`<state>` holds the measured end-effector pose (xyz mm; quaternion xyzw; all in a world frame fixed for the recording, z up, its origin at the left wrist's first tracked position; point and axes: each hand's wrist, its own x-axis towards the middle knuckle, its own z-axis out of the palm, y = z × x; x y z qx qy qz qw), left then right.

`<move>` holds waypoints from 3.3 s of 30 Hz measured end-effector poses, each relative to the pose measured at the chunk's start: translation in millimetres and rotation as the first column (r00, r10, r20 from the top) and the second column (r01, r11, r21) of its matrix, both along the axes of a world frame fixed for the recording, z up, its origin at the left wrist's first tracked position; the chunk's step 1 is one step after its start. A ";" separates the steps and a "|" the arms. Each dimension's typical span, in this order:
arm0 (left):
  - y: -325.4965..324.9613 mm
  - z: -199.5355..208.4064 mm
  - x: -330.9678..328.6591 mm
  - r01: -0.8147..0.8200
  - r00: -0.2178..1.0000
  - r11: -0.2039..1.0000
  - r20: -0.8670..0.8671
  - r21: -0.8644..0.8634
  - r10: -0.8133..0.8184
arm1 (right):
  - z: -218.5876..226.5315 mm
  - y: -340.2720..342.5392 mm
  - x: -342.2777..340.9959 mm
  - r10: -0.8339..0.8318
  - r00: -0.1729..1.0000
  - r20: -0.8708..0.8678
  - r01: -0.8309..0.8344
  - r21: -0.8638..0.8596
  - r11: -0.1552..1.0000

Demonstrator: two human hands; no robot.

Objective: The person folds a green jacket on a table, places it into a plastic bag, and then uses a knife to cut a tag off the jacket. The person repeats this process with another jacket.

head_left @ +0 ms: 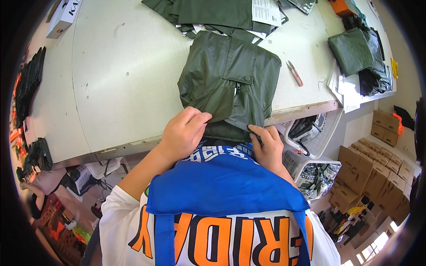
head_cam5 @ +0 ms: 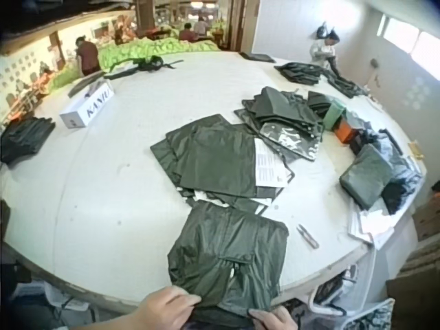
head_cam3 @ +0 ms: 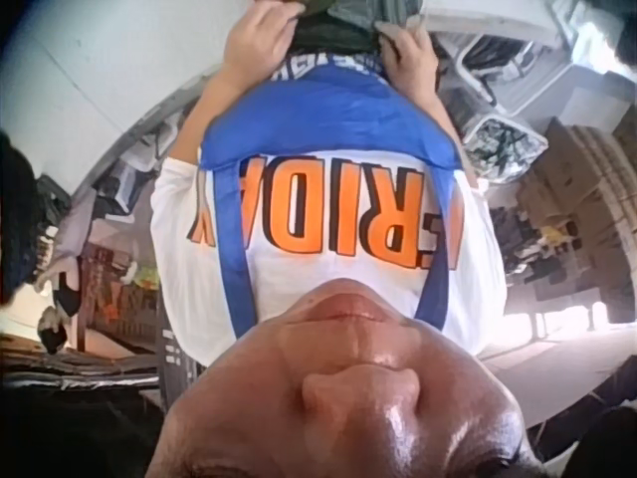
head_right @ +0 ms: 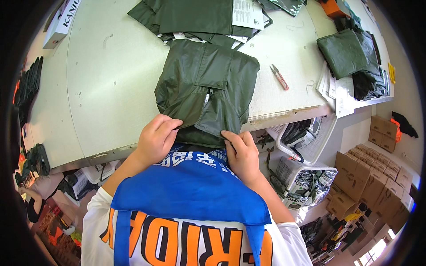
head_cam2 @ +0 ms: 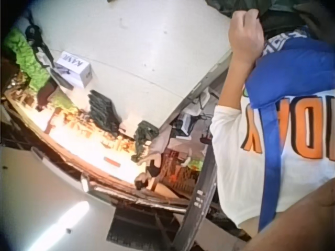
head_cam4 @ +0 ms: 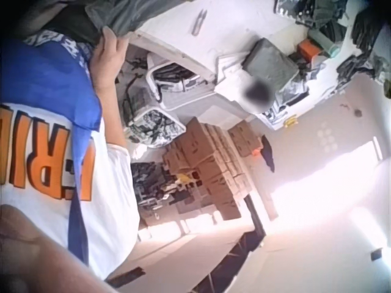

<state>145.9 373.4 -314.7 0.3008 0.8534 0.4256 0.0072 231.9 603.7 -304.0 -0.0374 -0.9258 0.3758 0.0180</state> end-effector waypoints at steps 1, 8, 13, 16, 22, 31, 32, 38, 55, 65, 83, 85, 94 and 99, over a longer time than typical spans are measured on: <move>-0.8 -0.2 2.9 0.022 1.000 1.000 0.003 -0.009 -0.022 | 0.1 0.6 4.3 -0.001 1.000 -0.003 0.001 0.019 1.000; -2.5 -21.6 11.8 0.262 0.963 0.960 0.083 -0.097 -0.255 | 31.9 20.8 -51.5 0.068 0.990 -0.125 -0.091 -0.192 0.977; 8.3 -22.2 14.3 0.327 0.936 0.937 0.182 -0.122 -0.303 | -39.9 -4.8 -160.7 -0.274 0.935 -0.226 0.334 0.301 0.893; 3.3 0.6 -9.1 0.149 0.951 0.989 0.271 0.013 -0.147 | -83.8 -39.9 -139.0 -0.277 0.961 -0.030 0.259 0.459 0.850; 17.1 -76.7 -42.7 -0.595 0.802 0.804 0.071 -0.005 0.593 | -74.7 -40.9 -99.0 -0.076 0.997 -0.008 0.072 0.428 0.901; 3.5 -96.7 -21.1 -0.827 0.275 0.562 0.885 0.018 0.377 | -67.7 -4.0 -85.6 -0.302 0.726 0.618 0.600 -0.353 0.718; -2.5 -92.3 -26.4 -0.794 0.221 0.606 0.954 0.055 0.202 | -65.7 7.6 -84.5 -0.120 0.713 0.691 0.606 -0.521 0.601; -16.8 -28.3 -62.2 -0.531 0.232 0.736 0.907 0.420 -0.351 | -34.5 57.0 -127.9 0.234 0.931 0.281 -0.003 -0.634 0.773; 61.7 -61.6 32.0 -0.890 -0.263 0.435 0.932 -0.134 -0.251 | 8.9 -50.5 -74.4 0.440 0.875 0.204 -0.476 0.531 0.701; 44.7 -75.8 -12.7 -0.179 0.757 0.914 0.644 0.363 -0.108 | -19.1 11.3 -96.1 0.037 0.935 0.352 -0.196 0.429 0.882; 107.6 -81.5 -203.7 -0.157 0.987 0.861 -0.112 -0.484 0.118 | -0.9 108.4 -92.7 -0.100 0.905 0.414 0.172 -0.140 0.975; 56.6 -77.2 -163.2 -0.240 0.959 0.913 -0.228 -0.330 0.170 | 13.1 114.3 -96.4 -0.086 0.919 0.385 0.161 -0.167 0.973; -30.9 -98.1 -1.5 -0.366 0.931 0.895 -0.106 -0.254 0.350 | -7.1 54.5 -125.9 0.074 0.894 0.442 -0.103 0.042 0.994; -30.4 -77.5 -10.0 -0.357 0.933 0.914 -0.121 -0.190 0.339 | 25.3 36.9 -118.6 0.688 0.621 0.375 -0.773 0.146 0.618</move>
